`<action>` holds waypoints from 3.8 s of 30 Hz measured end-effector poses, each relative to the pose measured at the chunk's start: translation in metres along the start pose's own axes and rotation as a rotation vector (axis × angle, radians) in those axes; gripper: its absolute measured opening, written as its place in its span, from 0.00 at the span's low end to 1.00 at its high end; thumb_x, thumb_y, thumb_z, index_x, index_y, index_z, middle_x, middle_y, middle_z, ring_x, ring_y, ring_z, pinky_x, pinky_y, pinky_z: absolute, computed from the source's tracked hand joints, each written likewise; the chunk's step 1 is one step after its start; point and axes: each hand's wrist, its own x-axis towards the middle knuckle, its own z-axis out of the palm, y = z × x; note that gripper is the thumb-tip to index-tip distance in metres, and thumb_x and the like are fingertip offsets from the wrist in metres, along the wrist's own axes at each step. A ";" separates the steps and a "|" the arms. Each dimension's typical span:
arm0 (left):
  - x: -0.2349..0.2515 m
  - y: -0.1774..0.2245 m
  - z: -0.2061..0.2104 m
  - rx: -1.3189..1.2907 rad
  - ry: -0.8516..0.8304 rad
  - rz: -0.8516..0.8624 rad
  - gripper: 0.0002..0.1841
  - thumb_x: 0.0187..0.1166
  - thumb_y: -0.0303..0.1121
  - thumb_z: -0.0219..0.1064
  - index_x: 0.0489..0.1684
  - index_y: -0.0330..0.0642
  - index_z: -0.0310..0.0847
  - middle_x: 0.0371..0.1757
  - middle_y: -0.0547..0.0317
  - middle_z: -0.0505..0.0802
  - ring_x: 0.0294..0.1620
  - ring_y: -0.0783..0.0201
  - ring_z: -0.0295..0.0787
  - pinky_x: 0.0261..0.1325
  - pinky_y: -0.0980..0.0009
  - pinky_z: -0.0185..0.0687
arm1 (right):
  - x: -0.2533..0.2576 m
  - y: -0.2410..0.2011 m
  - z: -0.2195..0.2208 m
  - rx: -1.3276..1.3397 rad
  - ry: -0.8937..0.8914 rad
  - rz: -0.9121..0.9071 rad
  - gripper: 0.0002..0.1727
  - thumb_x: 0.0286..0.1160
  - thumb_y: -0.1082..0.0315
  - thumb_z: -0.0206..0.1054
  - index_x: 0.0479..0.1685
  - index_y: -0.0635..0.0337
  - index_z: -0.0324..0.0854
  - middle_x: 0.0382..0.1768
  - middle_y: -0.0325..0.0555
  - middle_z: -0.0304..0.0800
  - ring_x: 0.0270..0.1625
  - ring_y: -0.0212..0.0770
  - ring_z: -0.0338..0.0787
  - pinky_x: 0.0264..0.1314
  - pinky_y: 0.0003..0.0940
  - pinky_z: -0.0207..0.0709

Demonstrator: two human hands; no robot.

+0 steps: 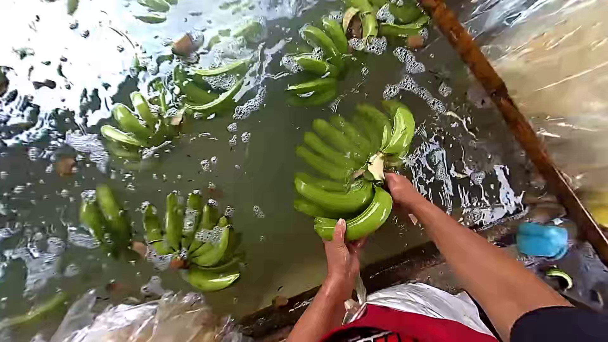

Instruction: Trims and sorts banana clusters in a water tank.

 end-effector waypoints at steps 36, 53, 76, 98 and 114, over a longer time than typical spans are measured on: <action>0.031 -0.005 -0.026 0.119 -0.076 0.103 0.31 0.83 0.23 0.56 0.84 0.38 0.45 0.54 0.46 0.85 0.47 0.60 0.90 0.49 0.64 0.90 | -0.046 0.024 -0.043 0.260 -0.079 0.334 0.21 0.99 0.57 0.38 0.41 0.59 0.70 0.21 0.34 0.67 0.16 0.27 0.68 0.21 0.20 0.69; 0.026 -0.020 -0.039 0.121 -0.114 0.086 0.34 0.75 0.20 0.61 0.82 0.36 0.49 0.54 0.47 0.86 0.47 0.62 0.90 0.50 0.65 0.90 | -0.009 0.020 0.014 0.248 0.269 0.222 0.26 0.99 0.60 0.37 0.65 0.75 0.74 0.41 0.57 0.82 0.37 0.42 0.84 0.47 0.38 0.80; 0.066 -0.031 -0.012 0.464 -0.095 0.409 0.57 0.62 0.20 0.78 0.90 0.28 0.32 0.82 0.27 0.66 0.81 0.49 0.70 0.81 0.63 0.70 | -0.009 -0.045 -0.035 0.917 0.117 0.339 0.24 0.97 0.48 0.37 0.30 0.48 0.64 0.14 0.30 0.62 0.10 0.25 0.61 0.13 0.19 0.59; 0.080 0.052 0.037 2.074 -0.185 0.475 0.28 0.85 0.25 0.56 0.88 0.38 0.64 0.91 0.37 0.64 0.93 0.40 0.55 0.91 0.46 0.53 | -0.163 0.167 -0.067 -0.741 0.173 -0.548 0.15 0.65 0.73 0.75 0.51 0.70 0.92 0.54 0.74 0.90 0.64 0.80 0.85 0.68 0.75 0.74; 0.042 0.081 -0.106 1.472 0.056 1.366 0.15 0.74 0.25 0.65 0.52 0.24 0.90 0.60 0.31 0.92 0.65 0.31 0.88 0.72 0.39 0.78 | 0.021 -0.087 0.101 -0.907 -0.515 -0.368 0.26 0.82 0.67 0.63 0.77 0.70 0.71 0.75 0.72 0.75 0.76 0.72 0.76 0.73 0.71 0.69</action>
